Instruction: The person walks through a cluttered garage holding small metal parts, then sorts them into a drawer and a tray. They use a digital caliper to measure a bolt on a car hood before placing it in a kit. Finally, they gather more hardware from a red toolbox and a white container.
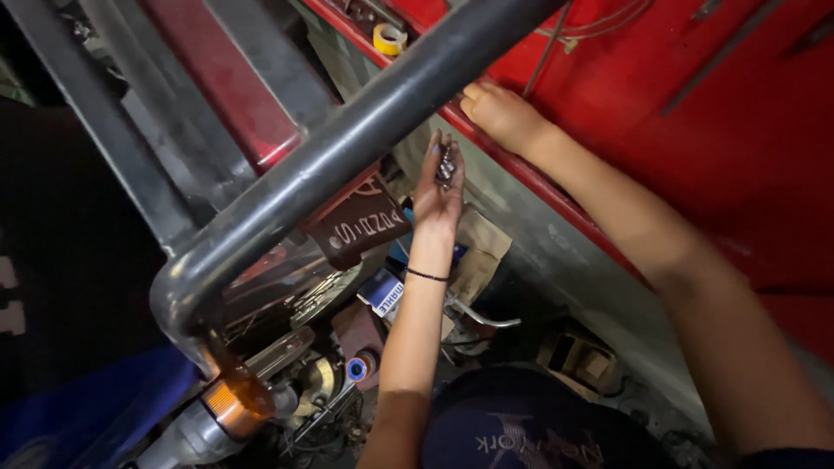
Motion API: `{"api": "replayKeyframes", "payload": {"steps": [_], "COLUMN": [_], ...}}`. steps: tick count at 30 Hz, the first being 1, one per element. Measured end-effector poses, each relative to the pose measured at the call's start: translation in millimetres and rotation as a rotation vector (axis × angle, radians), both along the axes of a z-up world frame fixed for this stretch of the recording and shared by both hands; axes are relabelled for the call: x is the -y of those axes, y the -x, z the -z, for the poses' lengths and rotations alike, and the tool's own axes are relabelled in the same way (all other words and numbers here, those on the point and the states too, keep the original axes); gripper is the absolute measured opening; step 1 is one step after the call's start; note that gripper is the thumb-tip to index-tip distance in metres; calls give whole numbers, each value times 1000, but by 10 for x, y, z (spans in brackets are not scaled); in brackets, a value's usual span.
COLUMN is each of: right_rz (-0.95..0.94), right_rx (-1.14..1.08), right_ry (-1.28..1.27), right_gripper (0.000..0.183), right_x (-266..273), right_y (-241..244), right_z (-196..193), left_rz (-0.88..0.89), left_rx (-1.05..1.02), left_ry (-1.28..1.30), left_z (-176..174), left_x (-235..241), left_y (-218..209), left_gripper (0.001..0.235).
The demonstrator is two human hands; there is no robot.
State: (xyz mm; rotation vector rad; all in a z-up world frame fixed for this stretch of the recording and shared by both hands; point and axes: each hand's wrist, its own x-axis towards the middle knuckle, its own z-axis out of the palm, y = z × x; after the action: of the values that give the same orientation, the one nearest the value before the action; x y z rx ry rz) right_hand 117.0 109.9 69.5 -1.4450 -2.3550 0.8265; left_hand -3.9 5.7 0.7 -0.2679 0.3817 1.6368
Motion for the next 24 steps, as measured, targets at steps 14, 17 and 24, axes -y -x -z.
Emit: {"api": "replayKeyframes", "payload": {"steps": [14, 17, 24], "right_rz": [-192, 39, 259], "right_rx": [188, -14, 119], "right_ry": [-368, -93, 117], "right_gripper": [39, 30, 40], "right_x": [24, 203, 171], "right_y": [32, 63, 115], "right_z": [88, -295, -188], "left_rz": [91, 86, 113], "left_rx": [142, 191, 123], "left_ry": [-69, -159, -31], "left_z": [514, 551, 167], "left_x": [-153, -117, 8], "left_y": [97, 121, 57], "left_gripper": [34, 37, 34]}}
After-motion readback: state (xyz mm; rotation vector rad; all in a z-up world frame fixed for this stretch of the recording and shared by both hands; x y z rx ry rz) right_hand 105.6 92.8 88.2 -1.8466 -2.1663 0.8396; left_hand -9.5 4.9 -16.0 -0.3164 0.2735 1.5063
